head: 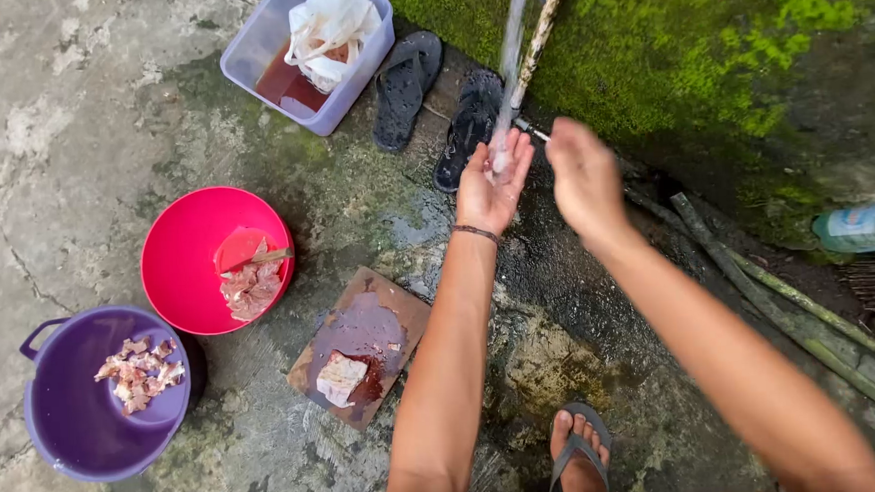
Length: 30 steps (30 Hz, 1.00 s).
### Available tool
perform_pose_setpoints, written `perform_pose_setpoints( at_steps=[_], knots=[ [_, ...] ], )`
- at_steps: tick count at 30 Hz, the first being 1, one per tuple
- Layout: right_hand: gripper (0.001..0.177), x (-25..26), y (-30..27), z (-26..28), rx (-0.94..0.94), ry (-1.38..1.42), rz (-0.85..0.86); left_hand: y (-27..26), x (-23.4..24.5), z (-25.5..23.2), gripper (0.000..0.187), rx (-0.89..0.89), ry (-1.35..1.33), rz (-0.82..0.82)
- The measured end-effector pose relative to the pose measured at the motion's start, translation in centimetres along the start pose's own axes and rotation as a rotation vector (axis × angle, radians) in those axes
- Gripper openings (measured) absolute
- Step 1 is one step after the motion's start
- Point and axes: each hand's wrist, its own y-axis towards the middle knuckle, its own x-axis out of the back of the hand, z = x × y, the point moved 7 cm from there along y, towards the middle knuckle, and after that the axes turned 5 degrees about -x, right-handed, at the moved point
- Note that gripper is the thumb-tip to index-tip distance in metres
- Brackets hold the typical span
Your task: Cutting raw meat into small pieces on a wooden board.
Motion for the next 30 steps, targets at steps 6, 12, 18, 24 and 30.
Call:
perform_pose_setpoints(
  at_steps=[6, 12, 18, 24, 30],
  knots=[
    [0.053, -10.2, -0.3, -15.9, -0.829, 0.74, 0.286, 1.8, 3.8, 0.3, 0.036, -0.147, 0.212, 0.01],
    [0.051, -11.7, 1.8, -17.5, -0.775, 0.822, 0.25, 4.3, 5.0, -0.2, 0.042, -0.11, 0.288, -0.089],
    [0.037, -13.0, 1.9, -18.2, -0.883, 1.033, 0.216, 3.7, 4.2, -0.8, 0.053, -0.091, 0.421, -0.095],
    [0.034, -14.3, 2.0, -21.6, -0.924, 1.199, 0.159, 1.4, 5.1, -0.7, 0.029, -0.192, 0.65, -0.047],
    [0.032, -14.5, 1.4, -17.3, -0.895, 1.14, 0.24, -2.2, 2.2, -1.7, 0.053, -0.478, 1.228, -0.045]
  ],
)
